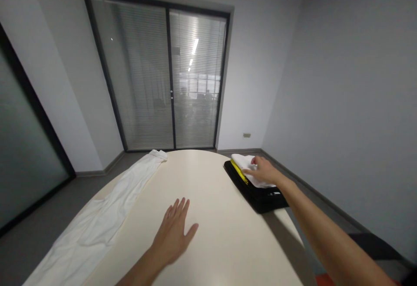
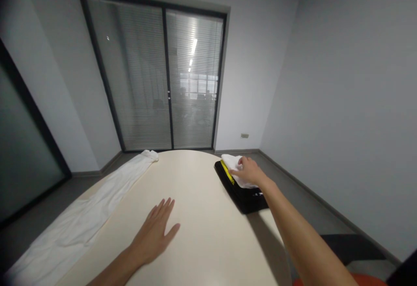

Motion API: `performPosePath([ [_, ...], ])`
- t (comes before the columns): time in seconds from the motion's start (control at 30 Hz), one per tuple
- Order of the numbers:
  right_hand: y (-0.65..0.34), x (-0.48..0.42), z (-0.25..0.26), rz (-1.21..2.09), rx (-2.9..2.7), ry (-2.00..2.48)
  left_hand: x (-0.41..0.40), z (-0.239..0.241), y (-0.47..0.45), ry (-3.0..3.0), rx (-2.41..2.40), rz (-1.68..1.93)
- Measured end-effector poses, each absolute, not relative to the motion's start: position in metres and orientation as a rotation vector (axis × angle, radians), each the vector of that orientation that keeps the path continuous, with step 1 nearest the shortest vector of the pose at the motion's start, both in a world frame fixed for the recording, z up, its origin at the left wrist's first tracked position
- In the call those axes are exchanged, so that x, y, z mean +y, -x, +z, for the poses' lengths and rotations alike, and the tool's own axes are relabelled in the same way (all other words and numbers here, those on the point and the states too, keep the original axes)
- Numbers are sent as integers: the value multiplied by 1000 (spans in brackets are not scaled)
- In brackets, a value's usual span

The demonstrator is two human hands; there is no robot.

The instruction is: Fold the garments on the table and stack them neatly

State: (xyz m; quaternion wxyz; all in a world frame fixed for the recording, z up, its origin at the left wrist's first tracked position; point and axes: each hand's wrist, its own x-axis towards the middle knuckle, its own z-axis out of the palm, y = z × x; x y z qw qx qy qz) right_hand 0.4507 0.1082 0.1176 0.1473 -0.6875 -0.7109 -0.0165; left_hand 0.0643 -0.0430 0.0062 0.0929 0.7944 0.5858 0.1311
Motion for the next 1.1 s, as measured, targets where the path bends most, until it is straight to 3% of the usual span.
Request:
performPosePath([
  [0.33,-440,53,122,42,-2181,2036,-47,10,-65,-2362,1749,354],
  [0.63,-415,102,132,-164,-2003,2010,-46,10,-64,-2355,1735,384],
  [0.9,-399,134,79,79,-2115,2176,-47,14,-62,-2315,1710,413],
  [1.1,-381,118,87,-270,-2133,2051,-35,8,-57,-2270,1758,606],
])
